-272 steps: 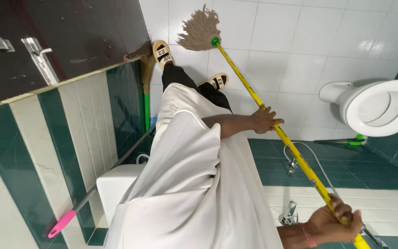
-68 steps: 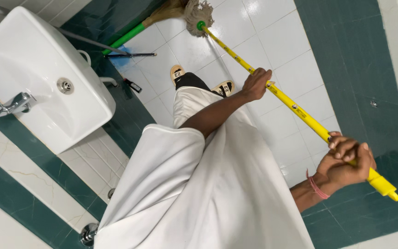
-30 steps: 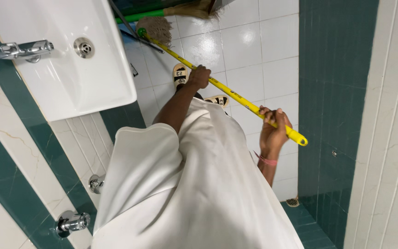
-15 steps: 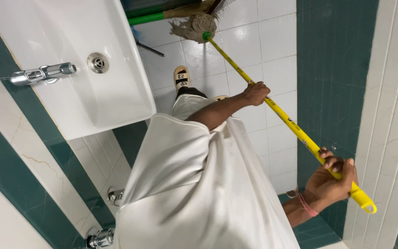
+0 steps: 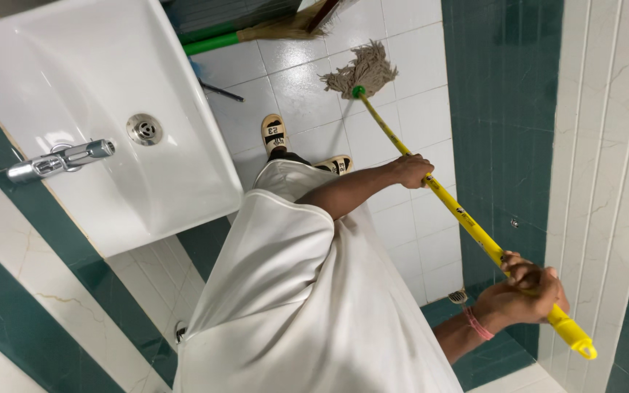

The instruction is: The person mops the floor in a bathroom using a mop, moving it around the floor and near the door and sink.

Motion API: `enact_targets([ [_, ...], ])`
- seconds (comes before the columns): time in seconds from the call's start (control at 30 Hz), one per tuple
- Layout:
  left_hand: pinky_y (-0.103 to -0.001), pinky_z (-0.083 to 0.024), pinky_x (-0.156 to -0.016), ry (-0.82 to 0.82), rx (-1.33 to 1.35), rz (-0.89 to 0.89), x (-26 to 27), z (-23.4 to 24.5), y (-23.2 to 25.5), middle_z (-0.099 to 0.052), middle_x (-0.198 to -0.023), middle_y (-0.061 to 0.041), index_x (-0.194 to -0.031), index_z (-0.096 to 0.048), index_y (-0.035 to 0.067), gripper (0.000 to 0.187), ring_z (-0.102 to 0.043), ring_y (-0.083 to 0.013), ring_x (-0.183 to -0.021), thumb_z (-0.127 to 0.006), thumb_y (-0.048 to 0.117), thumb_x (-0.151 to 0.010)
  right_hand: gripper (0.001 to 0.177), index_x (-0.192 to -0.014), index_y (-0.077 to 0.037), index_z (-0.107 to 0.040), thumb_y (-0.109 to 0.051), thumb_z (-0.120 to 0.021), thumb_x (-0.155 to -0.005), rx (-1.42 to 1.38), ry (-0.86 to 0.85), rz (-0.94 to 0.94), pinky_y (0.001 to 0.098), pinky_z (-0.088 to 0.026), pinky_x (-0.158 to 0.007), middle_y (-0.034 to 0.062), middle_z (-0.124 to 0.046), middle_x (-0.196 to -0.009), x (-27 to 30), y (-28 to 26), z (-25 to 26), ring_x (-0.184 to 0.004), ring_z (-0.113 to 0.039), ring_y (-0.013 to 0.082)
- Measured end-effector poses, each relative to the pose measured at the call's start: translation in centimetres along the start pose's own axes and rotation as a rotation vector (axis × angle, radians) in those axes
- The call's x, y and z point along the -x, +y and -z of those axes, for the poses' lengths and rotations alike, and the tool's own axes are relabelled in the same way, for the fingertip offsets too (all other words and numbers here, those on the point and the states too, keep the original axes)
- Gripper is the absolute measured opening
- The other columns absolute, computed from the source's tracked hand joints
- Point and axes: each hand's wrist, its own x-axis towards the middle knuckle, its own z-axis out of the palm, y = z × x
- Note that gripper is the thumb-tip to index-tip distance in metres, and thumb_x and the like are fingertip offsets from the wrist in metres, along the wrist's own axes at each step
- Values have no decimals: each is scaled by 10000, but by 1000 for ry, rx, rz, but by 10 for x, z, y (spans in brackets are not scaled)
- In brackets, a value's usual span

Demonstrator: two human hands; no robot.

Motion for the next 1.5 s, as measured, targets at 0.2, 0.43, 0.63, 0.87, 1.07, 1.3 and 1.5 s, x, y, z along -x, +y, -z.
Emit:
enact_targets([
  [0.2,-485,-519,-953,-79,-54,145,19,25,-13,-697,-1125,-41,-1078,-686,132,395,-579,-283,-1182,-734,468,-878,369,-676,-109,-395,-79,-578,-995,-183,152,-54,528,-579,-597,98,-412,-542,-48,23,-9,-460,-457,257],
  [0.43,-503,-517,-910,-39,-70,379,63,62,-45,-747,-1055,-66,-1059,-746,148,355,-680,-271,-1109,-703,453,-883,351,-692,-114,-409,-91,-583,-996,-263,156,-105,441,-470,-489,73,-422,-534,-70,81,-39,-437,-437,226],
  [0.63,-505,-507,-921,16,-203,577,93,80,-93,-748,-1064,-84,-1087,-746,152,284,-698,-280,-1072,-688,252,-828,279,-746,-85,-487,-74,-613,-995,-288,215,-202,398,-495,-478,50,-447,-548,-39,135,-65,-447,-455,189],
  [0.87,-506,-534,-906,152,-285,714,137,85,-143,-691,-1129,-100,-1122,-696,117,267,-629,-288,-1127,-686,218,-876,296,-740,-53,-495,-86,-572,-1024,-398,-100,-563,495,-547,-878,67,-455,-651,1,128,-86,-676,-530,254],
  [1.07,-597,-470,-937,129,-241,702,96,47,-107,-645,-1160,-94,-1067,-690,138,237,-556,-311,-1175,-726,155,-834,369,-716,-58,-465,-111,-556,-1069,-524,-17,-736,467,-496,-981,93,-483,-678,-18,107,-18,-769,-543,266],
  [1.3,-681,-454,-928,108,-172,390,9,-1,-29,-677,-1122,-69,-999,-695,107,193,-578,-300,-1175,-730,125,-810,359,-738,-62,-479,-111,-542,-1088,-389,114,-572,459,-509,-996,93,-484,-705,-32,47,56,-790,-548,261],
  [1.5,-521,-551,-890,-76,-189,164,-54,-40,36,-715,-1104,-78,-979,-710,102,127,-633,-286,-1145,-685,92,-856,368,-776,-54,-496,-87,-574,-1134,-214,248,-328,473,-536,-953,80,-464,-738,-5,6,94,-775,-527,237],
])
